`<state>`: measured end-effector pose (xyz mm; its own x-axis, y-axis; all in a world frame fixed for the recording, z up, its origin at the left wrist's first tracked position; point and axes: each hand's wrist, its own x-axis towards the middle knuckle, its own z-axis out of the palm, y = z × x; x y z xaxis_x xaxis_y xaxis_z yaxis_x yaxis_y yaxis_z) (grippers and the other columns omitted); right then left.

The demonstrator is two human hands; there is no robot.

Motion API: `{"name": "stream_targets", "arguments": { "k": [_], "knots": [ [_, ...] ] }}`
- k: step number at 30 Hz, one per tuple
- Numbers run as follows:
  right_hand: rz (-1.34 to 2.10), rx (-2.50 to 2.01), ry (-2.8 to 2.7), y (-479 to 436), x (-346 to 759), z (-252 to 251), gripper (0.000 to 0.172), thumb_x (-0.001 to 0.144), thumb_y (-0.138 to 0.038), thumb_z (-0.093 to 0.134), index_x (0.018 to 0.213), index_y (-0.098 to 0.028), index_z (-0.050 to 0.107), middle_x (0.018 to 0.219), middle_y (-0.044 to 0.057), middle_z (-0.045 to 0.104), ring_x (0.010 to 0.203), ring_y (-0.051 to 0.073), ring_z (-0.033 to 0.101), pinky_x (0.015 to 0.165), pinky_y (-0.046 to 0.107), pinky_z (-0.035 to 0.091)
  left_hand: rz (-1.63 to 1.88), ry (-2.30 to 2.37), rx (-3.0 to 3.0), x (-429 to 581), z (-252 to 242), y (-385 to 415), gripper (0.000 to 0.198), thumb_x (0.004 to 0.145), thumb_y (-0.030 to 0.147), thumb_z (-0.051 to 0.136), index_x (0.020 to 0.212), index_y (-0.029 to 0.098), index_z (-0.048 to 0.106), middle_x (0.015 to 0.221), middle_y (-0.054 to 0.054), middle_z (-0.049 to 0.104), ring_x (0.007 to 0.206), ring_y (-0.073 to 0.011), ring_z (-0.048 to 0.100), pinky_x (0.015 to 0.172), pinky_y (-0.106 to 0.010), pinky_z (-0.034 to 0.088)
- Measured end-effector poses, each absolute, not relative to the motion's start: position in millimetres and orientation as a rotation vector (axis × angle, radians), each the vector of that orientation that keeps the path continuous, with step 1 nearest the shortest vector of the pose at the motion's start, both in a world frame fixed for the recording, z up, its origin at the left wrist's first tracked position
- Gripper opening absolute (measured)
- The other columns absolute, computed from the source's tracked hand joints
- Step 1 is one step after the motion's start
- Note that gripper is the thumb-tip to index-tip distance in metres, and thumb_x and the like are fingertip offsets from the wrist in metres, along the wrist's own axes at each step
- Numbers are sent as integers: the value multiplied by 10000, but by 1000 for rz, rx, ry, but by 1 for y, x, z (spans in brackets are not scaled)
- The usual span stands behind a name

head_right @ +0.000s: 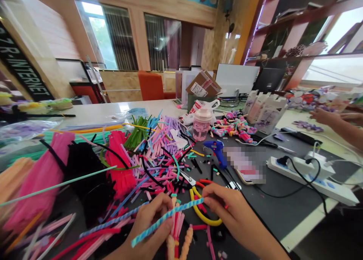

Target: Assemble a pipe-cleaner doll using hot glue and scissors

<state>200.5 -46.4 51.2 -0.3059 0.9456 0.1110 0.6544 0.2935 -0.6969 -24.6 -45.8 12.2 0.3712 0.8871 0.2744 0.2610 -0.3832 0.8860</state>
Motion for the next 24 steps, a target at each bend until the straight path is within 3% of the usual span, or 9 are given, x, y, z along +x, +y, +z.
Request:
{"name": "stream_targets", "arguments": {
  "k": [3,6,11,14,20,24],
  "knots": [
    [743,-1455,-1995,-43,205,48,293,888,-429,462,862,-211,657,705,7,641,621,128,543,566,212,418,1016,1024,1700,-23,16,-45,363,877,442,377,617,193,422,530,46,363,496,-97,345,505,-232,285],
    [687,-1567,-1886,-37,210,44,318,852,-451,486,951,-211,670,697,16,657,611,147,576,553,228,442,1109,1084,1484,-22,17,-42,412,848,499,429,579,187,408,537,46,344,516,-96,328,510,-227,296],
    [518,-1837,-2040,-27,213,28,267,725,-314,645,951,-180,694,890,86,707,784,226,656,728,314,500,1311,1141,1168,-22,15,-34,480,757,616,530,581,184,414,531,57,338,496,-81,293,457,-202,275],
    [448,-1869,-2173,-25,210,19,210,753,-208,604,939,-160,687,984,121,690,885,250,657,816,352,487,1357,1129,1147,-21,17,-33,519,735,661,531,567,187,404,487,76,290,460,-70,238,426,-197,235],
    [314,-1908,-2255,-27,202,15,148,810,-156,523,916,-150,626,923,116,681,818,222,663,749,317,490,1378,1114,1128,-20,22,-34,521,722,667,552,578,186,414,479,79,311,446,-64,242,413,-194,219],
    [313,-1910,-2264,-29,208,15,93,775,-155,539,838,-173,604,855,94,687,759,218,662,691,295,470,1422,1120,1090,-21,19,-32,510,740,647,552,573,188,406,475,79,330,435,-62,263,417,-199,237]
  ]
}}
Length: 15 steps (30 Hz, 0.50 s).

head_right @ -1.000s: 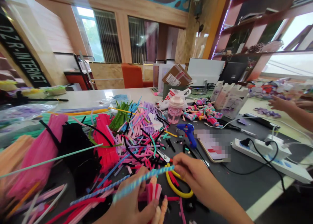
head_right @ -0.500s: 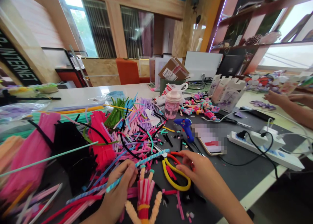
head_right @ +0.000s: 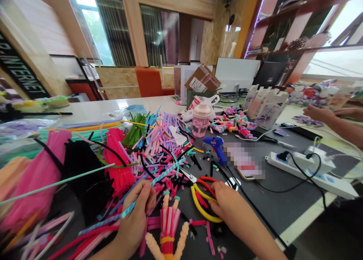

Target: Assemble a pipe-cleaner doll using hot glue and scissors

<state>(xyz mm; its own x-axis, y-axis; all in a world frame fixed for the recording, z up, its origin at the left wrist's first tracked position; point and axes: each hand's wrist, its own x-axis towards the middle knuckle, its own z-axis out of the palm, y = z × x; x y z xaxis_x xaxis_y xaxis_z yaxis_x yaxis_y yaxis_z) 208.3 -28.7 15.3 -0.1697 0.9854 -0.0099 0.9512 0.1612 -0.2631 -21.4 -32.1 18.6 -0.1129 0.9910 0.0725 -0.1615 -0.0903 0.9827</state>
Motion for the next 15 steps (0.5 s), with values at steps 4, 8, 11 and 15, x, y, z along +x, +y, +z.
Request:
{"name": "stream_targets", "arguments": {
  "k": [4,8,11,15],
  "knots": [
    [207,-2108,-2188,-33,214,18,91,692,-170,565,776,-200,584,778,74,694,705,252,663,603,298,418,1491,1100,991,-23,14,-30,513,744,646,553,574,189,393,468,84,347,417,-56,290,419,-197,261],
    [23,-2270,-2096,-37,216,23,89,679,-169,529,757,-203,555,786,89,691,712,270,665,564,296,377,1542,1074,923,-23,13,-28,504,758,627,556,580,190,378,460,88,351,401,-51,298,414,-195,265],
    [33,-2277,-2054,-39,217,25,119,664,-176,527,776,-213,537,826,77,691,724,275,664,547,296,374,1547,1053,893,-22,14,-28,501,762,624,554,587,191,372,463,88,358,393,-50,306,410,-193,267],
    [88,-2119,-1968,-37,220,26,176,671,-240,535,846,-227,529,797,47,676,697,254,646,569,305,407,1556,1035,879,-22,14,-28,500,760,613,567,589,190,362,468,90,358,389,-46,313,408,-188,266]
  ]
}}
